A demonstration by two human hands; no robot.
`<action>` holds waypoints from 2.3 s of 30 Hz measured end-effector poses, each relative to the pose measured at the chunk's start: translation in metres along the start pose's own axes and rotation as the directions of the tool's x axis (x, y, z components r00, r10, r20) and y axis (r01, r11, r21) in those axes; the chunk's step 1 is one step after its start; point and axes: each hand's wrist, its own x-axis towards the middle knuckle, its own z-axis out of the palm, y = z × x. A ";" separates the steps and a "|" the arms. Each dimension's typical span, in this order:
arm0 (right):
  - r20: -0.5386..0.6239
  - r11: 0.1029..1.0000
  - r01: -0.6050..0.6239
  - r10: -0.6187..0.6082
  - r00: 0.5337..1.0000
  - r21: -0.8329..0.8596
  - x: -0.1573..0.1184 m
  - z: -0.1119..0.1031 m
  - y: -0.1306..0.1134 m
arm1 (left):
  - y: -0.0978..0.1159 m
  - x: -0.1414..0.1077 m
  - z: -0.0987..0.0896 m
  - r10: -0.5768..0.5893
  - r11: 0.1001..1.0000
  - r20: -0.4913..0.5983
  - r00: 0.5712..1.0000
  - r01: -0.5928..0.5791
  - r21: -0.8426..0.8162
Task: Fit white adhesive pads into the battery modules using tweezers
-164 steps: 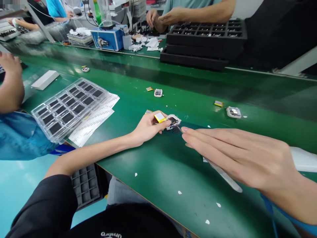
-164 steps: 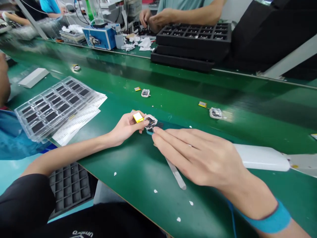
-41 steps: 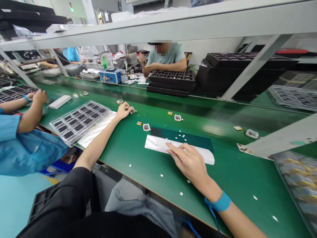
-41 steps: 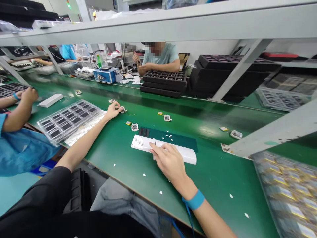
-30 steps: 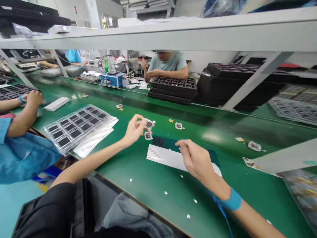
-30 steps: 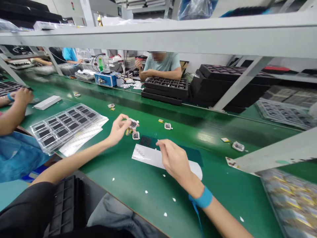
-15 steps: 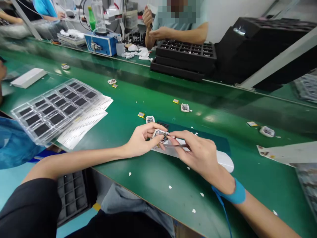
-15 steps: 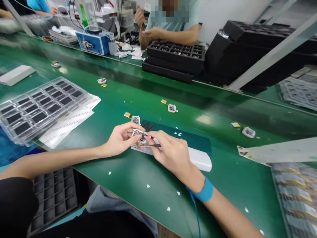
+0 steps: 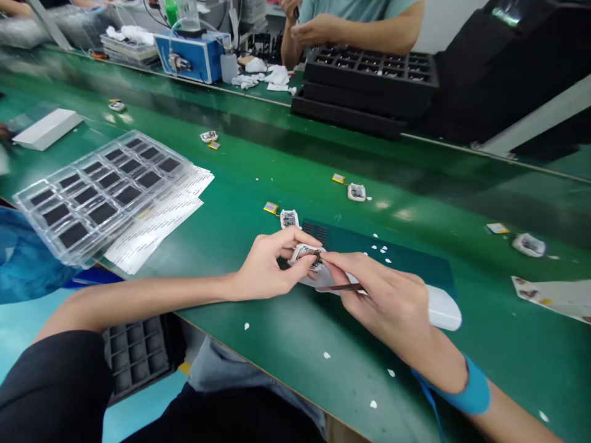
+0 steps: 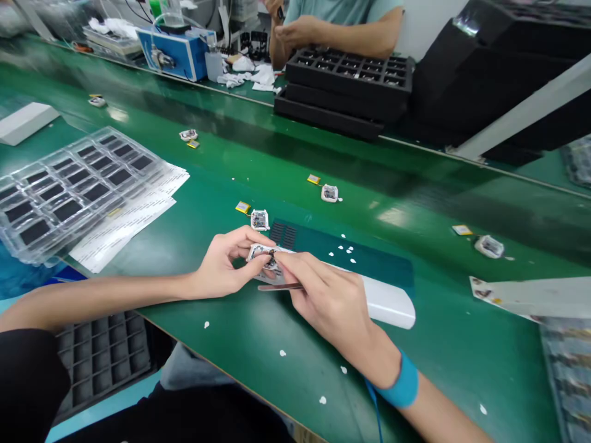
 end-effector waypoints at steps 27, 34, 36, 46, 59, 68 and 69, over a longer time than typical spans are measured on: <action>0.034 0.983 0.133 -0.129 0.991 -0.124 -0.007 -0.008 0.019 | 0.015 0.007 -0.003 -0.233 0.947 0.245 0.941 0.276 -0.163; 0.061 0.948 0.076 -0.059 0.996 -0.309 -0.005 -0.007 0.031 | 0.014 0.011 -0.004 -0.301 0.934 0.164 0.939 0.325 -0.147; 0.098 0.937 -0.018 0.056 0.994 -0.350 -0.008 -0.007 0.042 | 0.013 0.012 -0.004 -0.321 0.931 0.134 0.937 0.339 -0.137; 0.176 0.975 -0.051 0.090 0.980 -0.217 -0.009 -0.009 0.053 | 0.006 0.012 -0.005 -0.335 0.934 0.135 0.932 0.348 -0.084; 0.258 0.953 0.228 -0.172 0.951 -0.202 -0.009 -0.015 0.036 | 0.011 0.006 -0.001 -0.282 0.940 0.210 0.936 0.314 -0.138; 0.247 0.983 0.168 -0.146 0.958 -0.071 -0.002 -0.019 0.027 | 0.008 0.001 0.001 -0.322 0.939 0.144 0.936 0.335 -0.081; 0.239 0.981 0.179 -0.157 0.958 -0.077 0.000 -0.019 0.025 | 0.008 0.000 0.002 -0.325 0.938 0.153 0.933 0.339 -0.073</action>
